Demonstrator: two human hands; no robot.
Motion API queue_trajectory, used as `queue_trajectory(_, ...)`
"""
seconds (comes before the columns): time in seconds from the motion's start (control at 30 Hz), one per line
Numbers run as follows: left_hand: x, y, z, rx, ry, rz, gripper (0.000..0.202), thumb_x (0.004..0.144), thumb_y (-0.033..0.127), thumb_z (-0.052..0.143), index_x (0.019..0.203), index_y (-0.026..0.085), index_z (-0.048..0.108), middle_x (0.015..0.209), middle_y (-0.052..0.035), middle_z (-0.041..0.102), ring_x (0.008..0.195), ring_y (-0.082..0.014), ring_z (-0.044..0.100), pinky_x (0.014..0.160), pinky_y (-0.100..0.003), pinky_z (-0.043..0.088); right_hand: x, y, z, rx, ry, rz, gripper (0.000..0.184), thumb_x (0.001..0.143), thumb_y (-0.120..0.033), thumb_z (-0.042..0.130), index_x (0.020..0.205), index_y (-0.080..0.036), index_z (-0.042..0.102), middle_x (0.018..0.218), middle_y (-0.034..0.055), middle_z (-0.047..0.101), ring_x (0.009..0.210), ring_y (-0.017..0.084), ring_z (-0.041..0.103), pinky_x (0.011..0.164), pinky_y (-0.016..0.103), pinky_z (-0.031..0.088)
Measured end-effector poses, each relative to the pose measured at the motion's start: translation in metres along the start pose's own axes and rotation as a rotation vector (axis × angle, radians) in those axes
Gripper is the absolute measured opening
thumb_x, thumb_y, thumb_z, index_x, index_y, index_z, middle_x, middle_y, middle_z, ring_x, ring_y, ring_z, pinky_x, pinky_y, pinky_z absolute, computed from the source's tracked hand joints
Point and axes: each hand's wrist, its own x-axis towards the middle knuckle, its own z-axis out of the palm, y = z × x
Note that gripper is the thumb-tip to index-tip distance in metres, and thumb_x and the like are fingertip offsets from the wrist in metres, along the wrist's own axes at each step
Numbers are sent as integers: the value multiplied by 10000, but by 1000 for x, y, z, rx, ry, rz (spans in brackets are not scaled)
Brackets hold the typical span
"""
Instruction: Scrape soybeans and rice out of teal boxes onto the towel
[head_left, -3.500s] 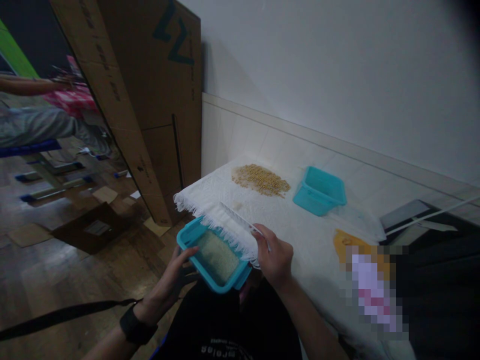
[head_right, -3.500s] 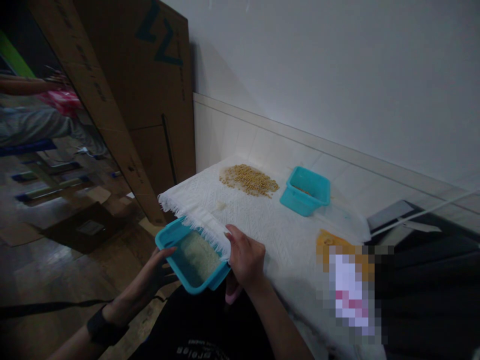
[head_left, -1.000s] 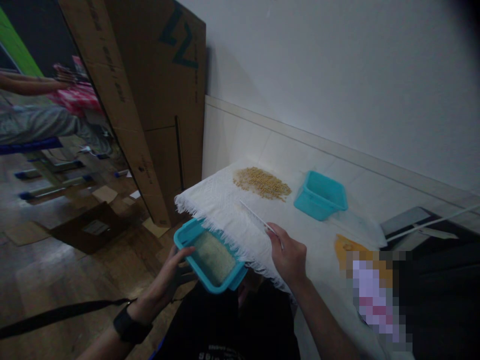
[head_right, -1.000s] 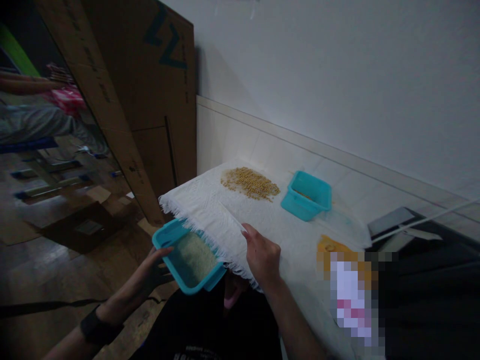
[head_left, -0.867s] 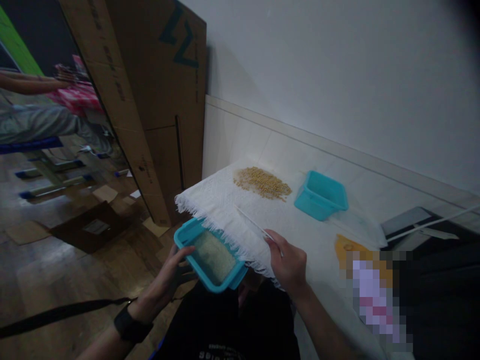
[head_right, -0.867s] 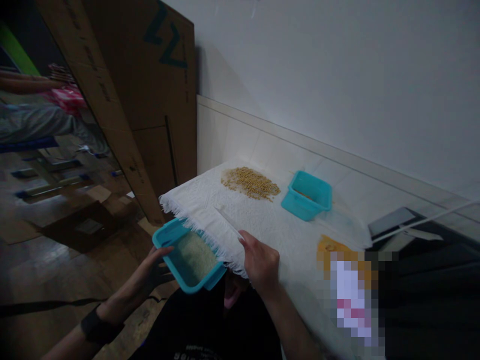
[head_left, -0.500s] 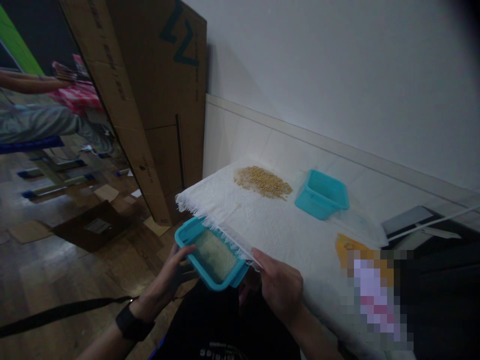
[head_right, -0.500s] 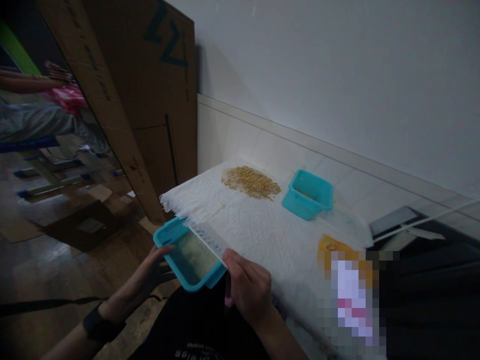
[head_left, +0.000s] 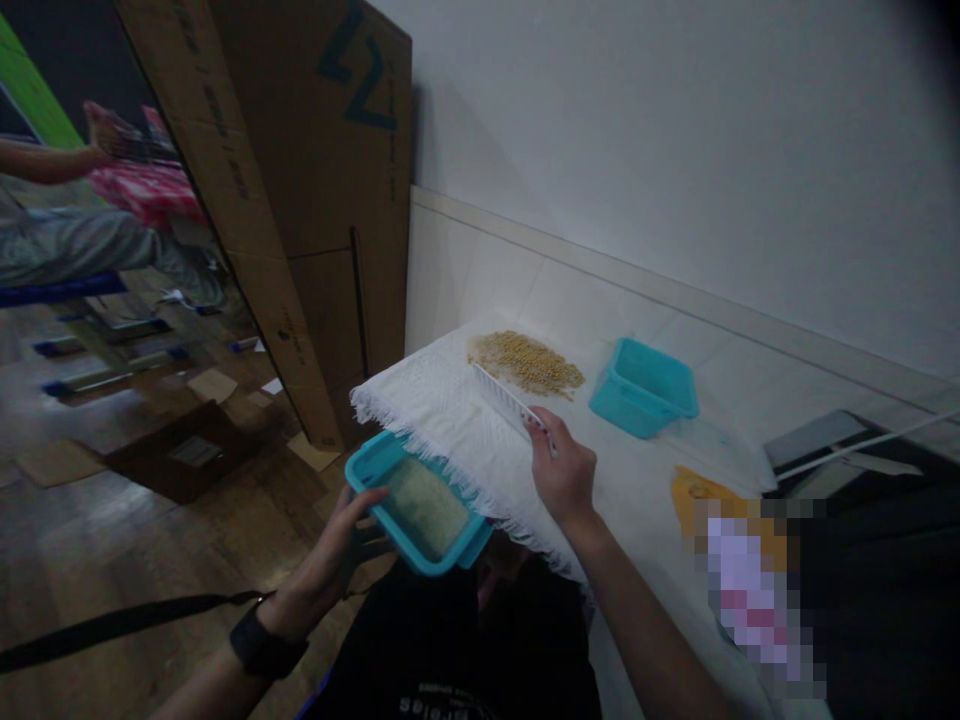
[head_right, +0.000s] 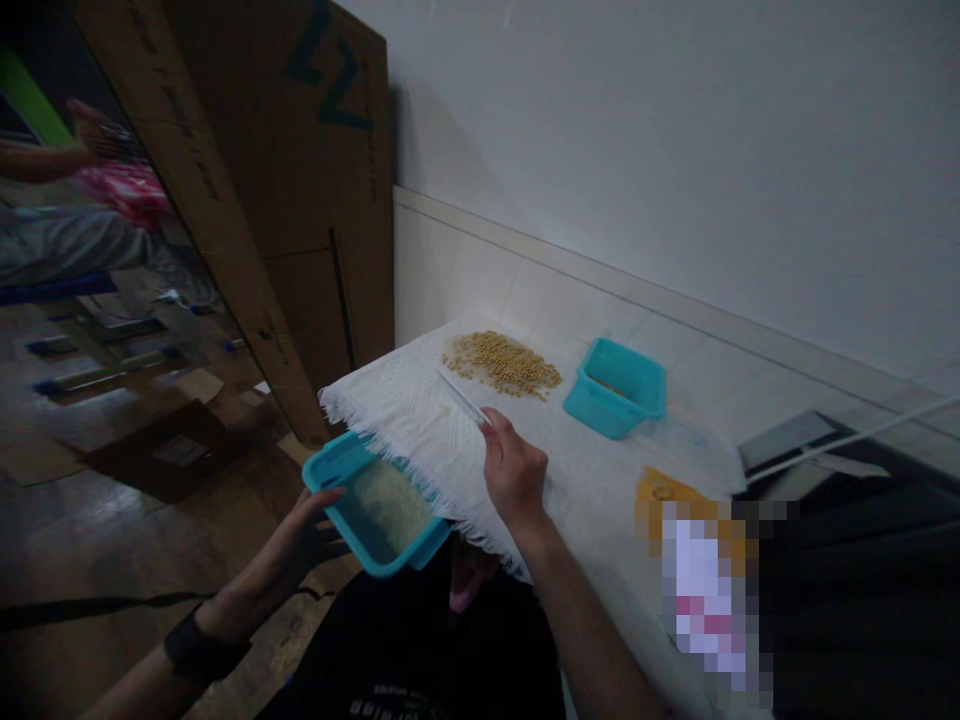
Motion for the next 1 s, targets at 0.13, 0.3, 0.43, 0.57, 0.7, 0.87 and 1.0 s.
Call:
queue_trajectory(0.13,-1,3,1,10,12,-9,514,822,481,693,1282,327,525,1113,-48,690,911,-260,723,810,-429,582,0,3,14,20,-109,-23,318,1039,-341,443,1092,-203,724,751,30,772,552,147,701,523,207,463)
queue_trajectory(0.3,-5,8,5,-7,29,-27,530,805,474,700,1275,301,528,1103,-71,701,928,-279,724,817,-438,575,-15,-4,7,151,-151,-138,246,1026,-265,483,1104,-189,704,805,31,784,645,121,730,631,169,503)
queue_trajectory(0.43,-6,10,6,-13,41,-27,554,788,485,714,1278,301,532,1144,-87,695,951,-292,721,833,-461,567,-23,-14,-4,246,-167,-165,196,1002,-205,522,1109,-196,686,844,21,789,692,110,743,676,160,536)
queue_trajectory(0.57,-6,8,5,-15,24,-14,555,793,484,712,1285,302,530,1153,-87,699,942,-283,725,835,-449,564,-32,-24,-15,309,-188,-149,202,993,-195,533,1135,-221,674,898,12,792,744,118,755,692,184,574)
queue_trajectory(0.7,-4,7,2,-19,6,-6,547,807,476,708,1291,308,515,1155,-78,694,928,-273,723,834,-449,569,-38,-36,-27,353,-173,-167,236,984,-153,528,1169,-226,657,960,16,793,806,125,763,722,203,598)
queue_trajectory(0.87,-6,7,2,-15,9,-6,563,803,479,715,1300,307,514,1140,-73,690,928,-274,717,848,-461,566,-31,-47,-37,371,-100,-188,226,975,-148,547,1152,-226,664,903,-3,797,717,115,756,657,181,587)
queue_trajectory(1.0,-4,7,1,-19,3,7,563,798,491,714,1295,302,529,1161,-84,694,950,-285,718,843,-455,563,-18,-38,-24,286,-49,-129,177,991,-194,544,1100,-215,682,816,-4,788,614,106,727,595,170,543)
